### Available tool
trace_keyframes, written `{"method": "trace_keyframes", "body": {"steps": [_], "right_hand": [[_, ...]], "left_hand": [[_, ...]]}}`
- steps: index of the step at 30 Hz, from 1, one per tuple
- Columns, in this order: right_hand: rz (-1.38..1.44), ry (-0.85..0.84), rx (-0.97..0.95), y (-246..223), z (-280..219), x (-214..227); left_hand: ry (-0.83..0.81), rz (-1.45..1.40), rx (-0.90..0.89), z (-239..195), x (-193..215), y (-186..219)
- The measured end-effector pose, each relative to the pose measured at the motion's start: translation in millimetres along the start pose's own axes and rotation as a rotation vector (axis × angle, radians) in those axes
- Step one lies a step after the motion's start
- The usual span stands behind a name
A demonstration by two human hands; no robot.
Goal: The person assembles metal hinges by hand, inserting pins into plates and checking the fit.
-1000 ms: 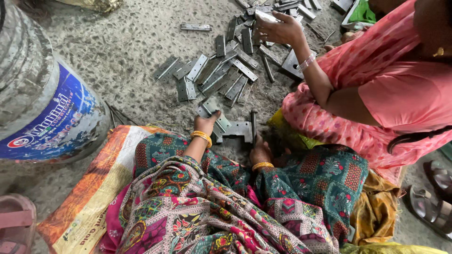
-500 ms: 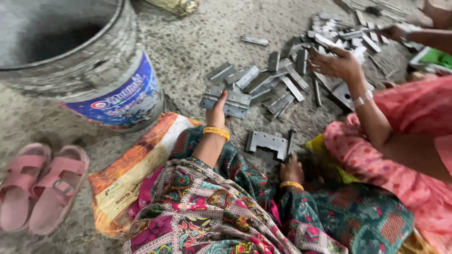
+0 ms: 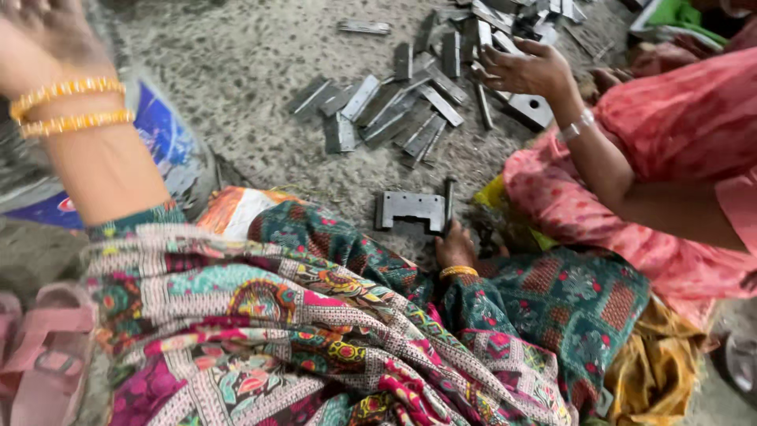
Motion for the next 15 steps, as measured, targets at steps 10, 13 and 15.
{"method": "trace_keyframes", "body": {"steps": [10, 13, 15], "right_hand": [[-0.014, -0.026, 0.088, -4.4, -16.7, 8.4], [0.008, -0.003, 0.145, 2.6, -14.5, 2.2], [0.018, 0.005, 0.176, 2.5, -12.7, 2.0]], "left_hand": [[0.793, 0.068, 0.727, -156.0, -178.7, -184.9], [0.971, 0.243, 0.793, -245.1, -146.7, -237.1], [0.975, 0.326, 0.854, -272.5, -129.6, -255.4]]}}
Point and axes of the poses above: each hand's wrist, its own z-axis towards the middle knuckle, its own x-axis out of the back of the hand, y = z × x, the point moved 2 cm from there along z, towards the middle knuckle, and after that the axes turned 8 degrees about -y, right-handed, at the moved point
